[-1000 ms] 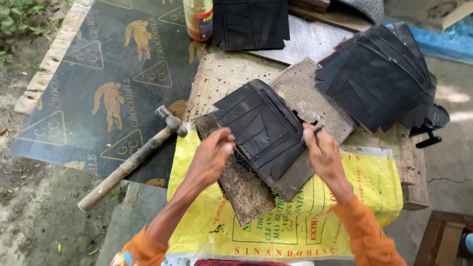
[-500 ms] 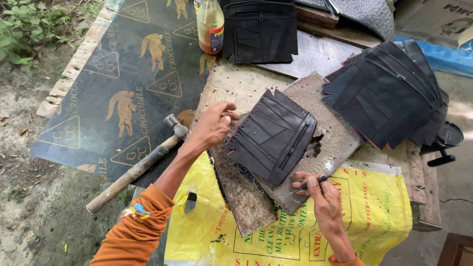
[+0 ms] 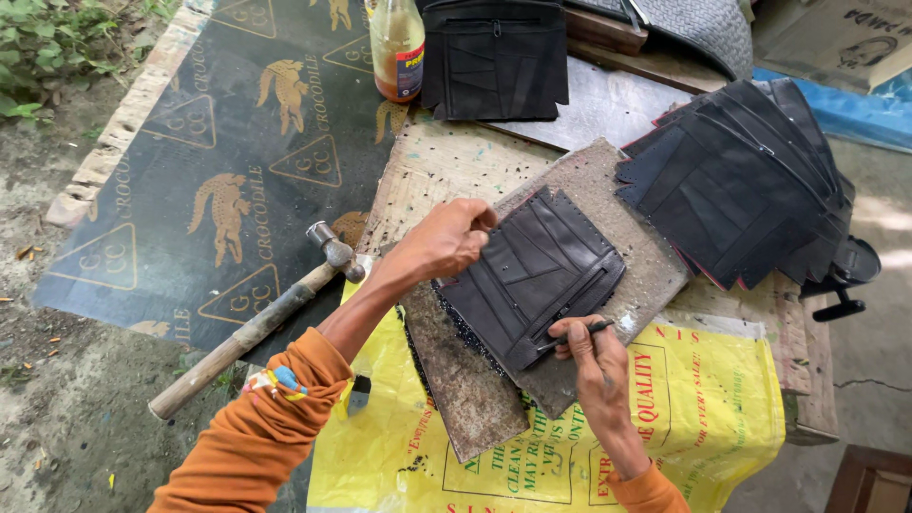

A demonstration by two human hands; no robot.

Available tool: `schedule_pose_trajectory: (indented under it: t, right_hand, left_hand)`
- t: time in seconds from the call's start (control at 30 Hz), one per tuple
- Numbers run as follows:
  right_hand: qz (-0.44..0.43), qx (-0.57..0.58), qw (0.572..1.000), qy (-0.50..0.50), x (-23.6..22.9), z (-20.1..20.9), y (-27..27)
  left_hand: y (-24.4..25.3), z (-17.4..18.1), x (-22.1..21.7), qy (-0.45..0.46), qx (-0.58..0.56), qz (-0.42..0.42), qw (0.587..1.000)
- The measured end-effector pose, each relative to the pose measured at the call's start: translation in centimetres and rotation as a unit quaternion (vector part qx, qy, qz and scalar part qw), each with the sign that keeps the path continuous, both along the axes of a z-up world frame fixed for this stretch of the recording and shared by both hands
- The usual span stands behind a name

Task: The person uses a hammer and a small metal tool to drive fasteners into black leather wallet pieces placed on a wooden block. They repeatedly position the tool, strike it with the hammer, and adjust the wallet pieces while working on a cluttered workbench.

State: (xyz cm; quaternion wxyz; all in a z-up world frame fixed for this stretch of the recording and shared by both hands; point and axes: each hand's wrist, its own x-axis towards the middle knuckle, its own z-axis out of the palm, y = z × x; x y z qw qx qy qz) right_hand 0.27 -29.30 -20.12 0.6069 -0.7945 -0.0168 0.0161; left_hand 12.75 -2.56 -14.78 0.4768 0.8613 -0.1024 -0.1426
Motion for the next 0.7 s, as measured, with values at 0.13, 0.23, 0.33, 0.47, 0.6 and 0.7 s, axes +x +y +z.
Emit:
schedule_pose_trajectory:
  t: [0.13, 0.23, 0.33, 0.47, 0.6, 0.7]
  right_hand:
    - [-0.017, 0.06, 0.998, 0.014, 0.3, -0.3, 0.2]
    - [-0.026, 0.088, 0.995, 0.032, 0.5, -0.4, -0.2]
    - [-0.022, 0.102, 0.994, 0.043, 0.8, -0.5, -0.4]
    - [-0.021, 0.105, 0.992, 0.062, 1.0, -0.7, -0.7]
    - [-0.009, 0.15, 0.986, 0.069, 1.3, -0.6, -1.0]
    - [-0.004, 0.137, 0.989, 0.055, 1.0, -0.3, -1.2]
  left_hand:
    - [1.2, 0.1, 1.7, 0.104, -0.254, -0.011, 0.962]
    - [1.3, -0.7, 3.3, 0.036, -0.026, -0.111, 0.993]
    - [2.0, -2.0, 3.9, 0.009, -0.01, -0.147, 0.989]
    - [2.7, -3.6, 4.0, -0.017, -0.058, -0.163, 0.985]
    - [2.4, -4.0, 3.8, -0.018, -0.036, -0.119, 0.992]
    - [1.6, -4.0, 3.7, -0.026, -0.008, -0.099, 0.995]
